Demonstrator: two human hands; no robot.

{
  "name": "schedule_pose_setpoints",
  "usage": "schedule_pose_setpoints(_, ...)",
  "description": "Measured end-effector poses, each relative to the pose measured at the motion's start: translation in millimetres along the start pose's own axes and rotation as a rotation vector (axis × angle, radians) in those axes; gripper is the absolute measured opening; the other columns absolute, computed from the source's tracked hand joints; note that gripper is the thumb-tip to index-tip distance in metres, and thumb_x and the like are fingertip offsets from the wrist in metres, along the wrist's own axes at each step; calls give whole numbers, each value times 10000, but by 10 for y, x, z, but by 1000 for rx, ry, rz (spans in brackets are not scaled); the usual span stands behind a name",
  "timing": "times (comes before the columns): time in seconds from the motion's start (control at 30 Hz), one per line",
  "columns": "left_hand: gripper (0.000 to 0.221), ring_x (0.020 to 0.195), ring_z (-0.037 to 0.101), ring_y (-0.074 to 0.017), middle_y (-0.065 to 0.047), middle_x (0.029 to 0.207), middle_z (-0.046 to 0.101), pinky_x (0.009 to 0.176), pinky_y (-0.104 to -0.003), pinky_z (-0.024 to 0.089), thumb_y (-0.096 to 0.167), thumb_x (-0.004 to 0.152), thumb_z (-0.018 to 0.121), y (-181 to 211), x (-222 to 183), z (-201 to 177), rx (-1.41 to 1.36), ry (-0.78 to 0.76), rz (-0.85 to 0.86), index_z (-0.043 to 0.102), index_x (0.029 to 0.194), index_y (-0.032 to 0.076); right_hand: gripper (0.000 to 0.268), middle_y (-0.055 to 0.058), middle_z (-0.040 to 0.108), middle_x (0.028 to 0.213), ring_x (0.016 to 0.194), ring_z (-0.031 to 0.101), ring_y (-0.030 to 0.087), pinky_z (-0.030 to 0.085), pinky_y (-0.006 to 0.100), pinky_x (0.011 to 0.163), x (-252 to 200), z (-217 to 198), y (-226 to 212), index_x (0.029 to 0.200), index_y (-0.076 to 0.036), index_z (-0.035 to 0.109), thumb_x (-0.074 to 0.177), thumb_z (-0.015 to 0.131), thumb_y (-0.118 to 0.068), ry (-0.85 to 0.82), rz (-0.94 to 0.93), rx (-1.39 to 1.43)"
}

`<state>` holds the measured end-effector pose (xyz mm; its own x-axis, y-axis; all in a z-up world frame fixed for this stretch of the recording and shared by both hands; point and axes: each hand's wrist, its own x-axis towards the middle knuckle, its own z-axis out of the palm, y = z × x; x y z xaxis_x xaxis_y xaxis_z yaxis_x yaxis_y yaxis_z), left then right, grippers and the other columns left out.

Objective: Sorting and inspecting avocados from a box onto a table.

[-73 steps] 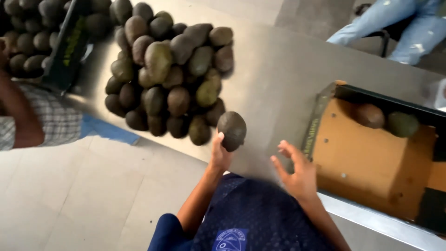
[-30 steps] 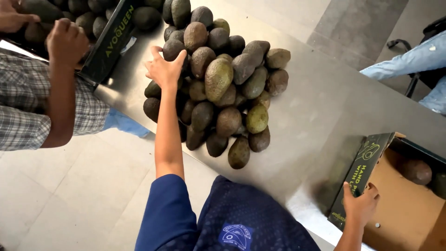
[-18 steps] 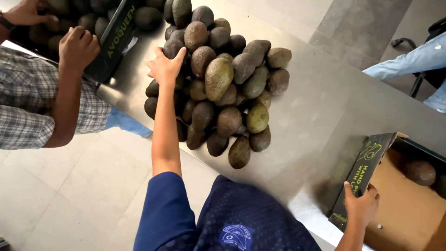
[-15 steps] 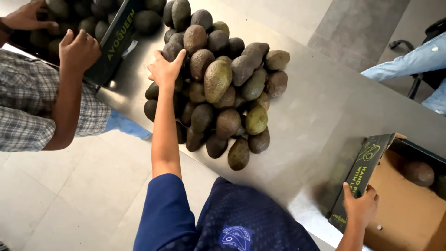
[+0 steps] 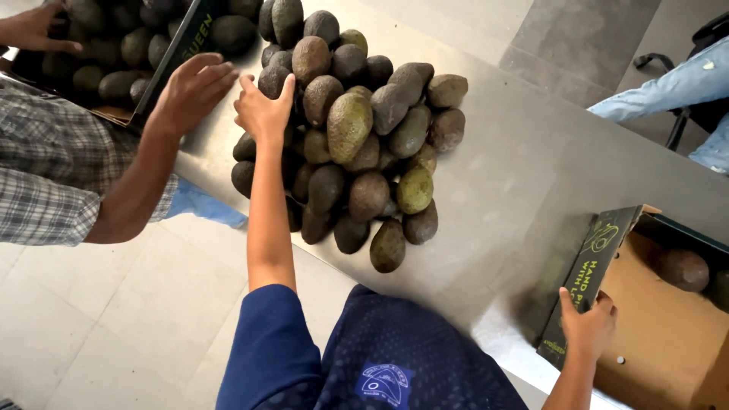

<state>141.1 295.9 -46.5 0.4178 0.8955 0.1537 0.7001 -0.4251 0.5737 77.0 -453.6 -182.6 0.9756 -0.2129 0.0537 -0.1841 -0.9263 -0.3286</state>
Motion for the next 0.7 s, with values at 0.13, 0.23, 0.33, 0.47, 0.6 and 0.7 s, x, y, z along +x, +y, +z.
schedule_pose_setpoints(0.13, 836, 1100, 642, -438, -218, 1111, 709, 925, -578, 478, 686, 784, 766, -24, -93, -54, -47, 15, 100, 589, 1316, 66, 761, 240, 630, 1311, 1252, 570, 440, 473, 548, 1004, 6, -35, -35, 1391, 13, 602, 871, 834, -491, 2, 9, 27)
schedule_pose_setpoints(0.23, 838, 1035, 668, -449, -247, 1065, 708, 900, -539, 510, 628, 795, 817, -141, -170, 50, -88, 41, 160, 586, 1315, 13, 771, 249, 621, 1315, 1226, 577, 444, 477, 549, 992, 0, -65, -97, 1394, 13, 599, 865, 830, -497, -8, 42, 55)
schedule_pose_setpoints(0.33, 705, 1037, 707, -421, -231, 1086, 736, 929, -471, 545, 520, 829, 854, -246, -289, 59, -251, 75, 206, 632, 1251, 1, 783, 242, 620, 1309, 1193, 590, 441, 486, 555, 953, 13, -61, -109, 1391, 4, 594, 847, 825, -510, -38, 110, 34)
schedule_pose_setpoints(0.47, 523, 1077, 736, -384, -206, 1135, 761, 965, -438, 559, 384, 889, 835, -235, -588, -148, -417, 65, 303, 685, 1220, 8, 781, 240, 625, 1319, 1227, 584, 442, 488, 545, 990, 14, -53, -94, 1400, 5, 605, 865, 831, -518, -6, 37, 29)
schedule_pose_setpoints(0.6, 575, 1106, 715, -394, -237, 1186, 732, 981, -446, 538, 311, 943, 804, -429, -644, -164, -442, 101, 388, 602, 1350, -42, 756, 228, 624, 1318, 1196, 594, 438, 489, 545, 966, 4, -66, -162, 1386, -12, 610, 842, 828, -489, -49, 104, 93)
schedule_pose_setpoints(0.7, 644, 1117, 680, -407, -252, 1200, 711, 991, -455, 511, 320, 958, 791, -518, -665, -199, -392, 89, 364, 543, 1419, -55, 745, 231, 628, 1302, 1189, 599, 437, 491, 539, 959, 27, -31, -131, 1368, -4, 609, 839, 838, -476, -45, 82, 125)
